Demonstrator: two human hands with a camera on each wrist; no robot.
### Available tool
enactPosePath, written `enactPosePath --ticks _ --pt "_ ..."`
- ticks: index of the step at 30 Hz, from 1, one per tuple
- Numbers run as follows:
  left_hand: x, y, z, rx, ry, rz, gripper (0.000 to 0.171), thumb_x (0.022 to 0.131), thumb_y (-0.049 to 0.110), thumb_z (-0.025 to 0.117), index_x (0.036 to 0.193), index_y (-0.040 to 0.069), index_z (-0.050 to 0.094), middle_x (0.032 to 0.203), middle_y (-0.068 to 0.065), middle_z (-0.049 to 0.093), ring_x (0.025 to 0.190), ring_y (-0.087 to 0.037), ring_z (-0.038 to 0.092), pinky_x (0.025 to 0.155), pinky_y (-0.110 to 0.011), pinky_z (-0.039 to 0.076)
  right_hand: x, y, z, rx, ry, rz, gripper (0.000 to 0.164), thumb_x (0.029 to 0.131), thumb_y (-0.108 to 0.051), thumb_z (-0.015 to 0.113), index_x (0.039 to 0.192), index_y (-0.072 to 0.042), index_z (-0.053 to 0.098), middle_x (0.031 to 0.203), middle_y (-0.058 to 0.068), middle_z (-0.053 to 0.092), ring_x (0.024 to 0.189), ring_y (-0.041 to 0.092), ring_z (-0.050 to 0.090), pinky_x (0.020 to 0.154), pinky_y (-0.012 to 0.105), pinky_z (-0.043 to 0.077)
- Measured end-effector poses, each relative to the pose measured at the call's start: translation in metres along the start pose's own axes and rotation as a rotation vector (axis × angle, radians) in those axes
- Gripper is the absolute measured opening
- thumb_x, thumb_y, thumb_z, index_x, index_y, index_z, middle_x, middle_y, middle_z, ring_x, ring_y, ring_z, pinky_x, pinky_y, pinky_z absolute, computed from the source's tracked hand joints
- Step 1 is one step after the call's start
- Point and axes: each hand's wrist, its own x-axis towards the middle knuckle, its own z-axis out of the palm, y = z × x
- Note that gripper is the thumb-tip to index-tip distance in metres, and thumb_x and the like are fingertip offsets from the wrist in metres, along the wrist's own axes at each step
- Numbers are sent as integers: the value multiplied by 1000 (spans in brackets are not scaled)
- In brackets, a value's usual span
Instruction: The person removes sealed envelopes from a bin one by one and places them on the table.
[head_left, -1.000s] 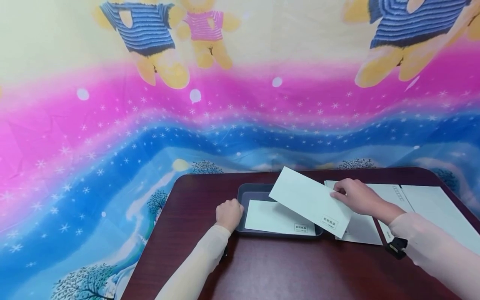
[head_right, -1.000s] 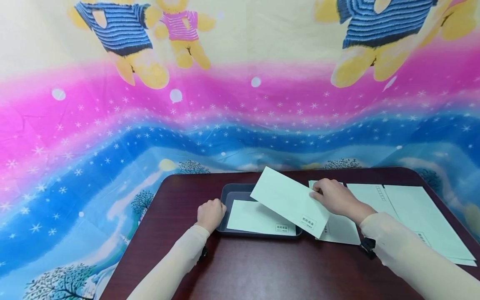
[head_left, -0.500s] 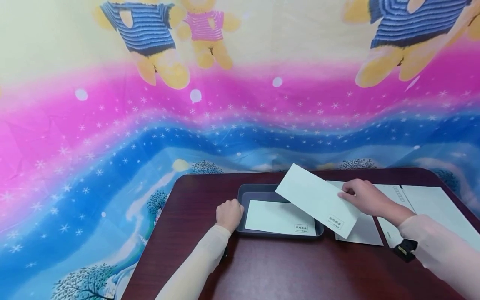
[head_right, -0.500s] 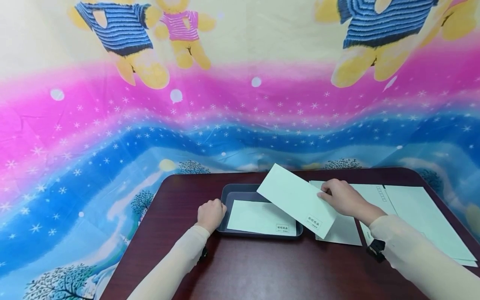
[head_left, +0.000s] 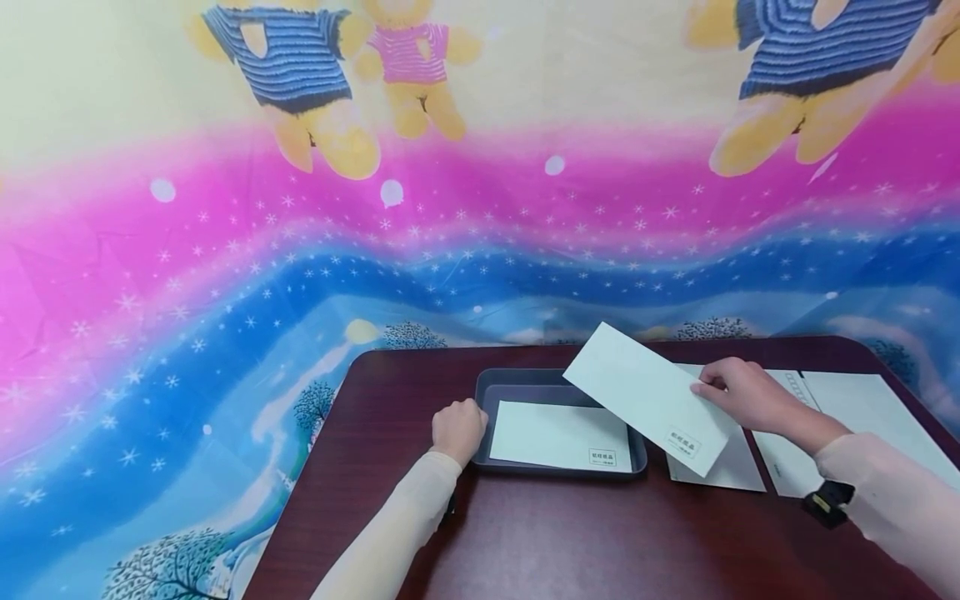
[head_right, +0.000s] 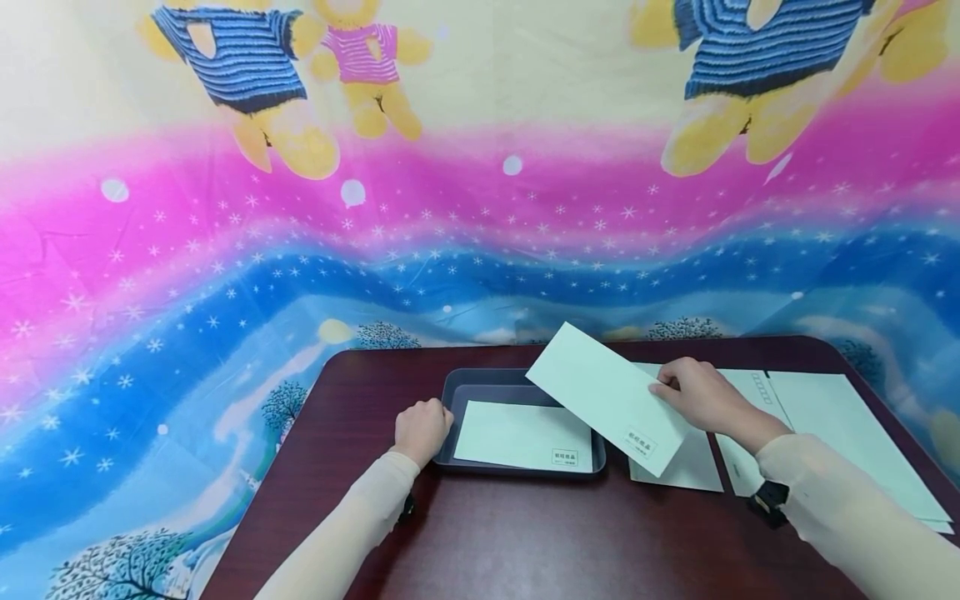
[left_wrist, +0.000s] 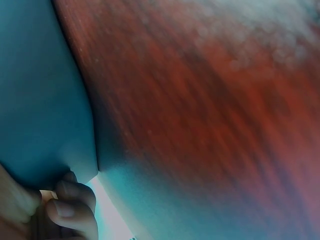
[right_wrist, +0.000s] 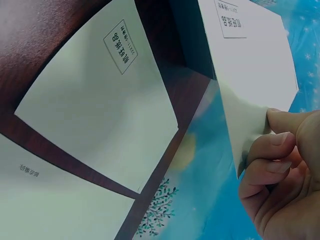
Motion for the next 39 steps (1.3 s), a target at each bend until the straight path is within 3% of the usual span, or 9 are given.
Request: enactPosePath --ticks 11,21,29,39 --pt "0 -1 1 9 -17 -9 45 95 23 63 53 16 50 45 0 44 40 -14 42 42 -32 38 -6 14 -4 -5 14 13 17 98 -16 62 88 -7 72 81 2 70 68 13 54 58 29 40" --pt "1 1 -1 1 -26 -10 45 95 23 62 53 16 48 45 0 42 41 -15 41 42 -33 38 -9 28 -5 -19 40 25 22 100 -17 60 79 -11 65 74 0 62 62 12 44 55 27 33" --pt "1 0 0 5 -20 -3 47 95 23 63 51 17 46 44 2 39 40 -14 38 41 -31 34 -12 37 -7 -7 47 38 23 100 -17 60 79 -10 66 82 4 69 66 13 47 58 29 34" --pt "1 1 0 3 -22 -7 48 96 23 62 51 17 46 44 1 40 40 -14 38 40 -31 34 -15 52 -5 -11 58 60 26 102 -17 58 78 -8 62 65 0 51 57 11 37 55 28 30"
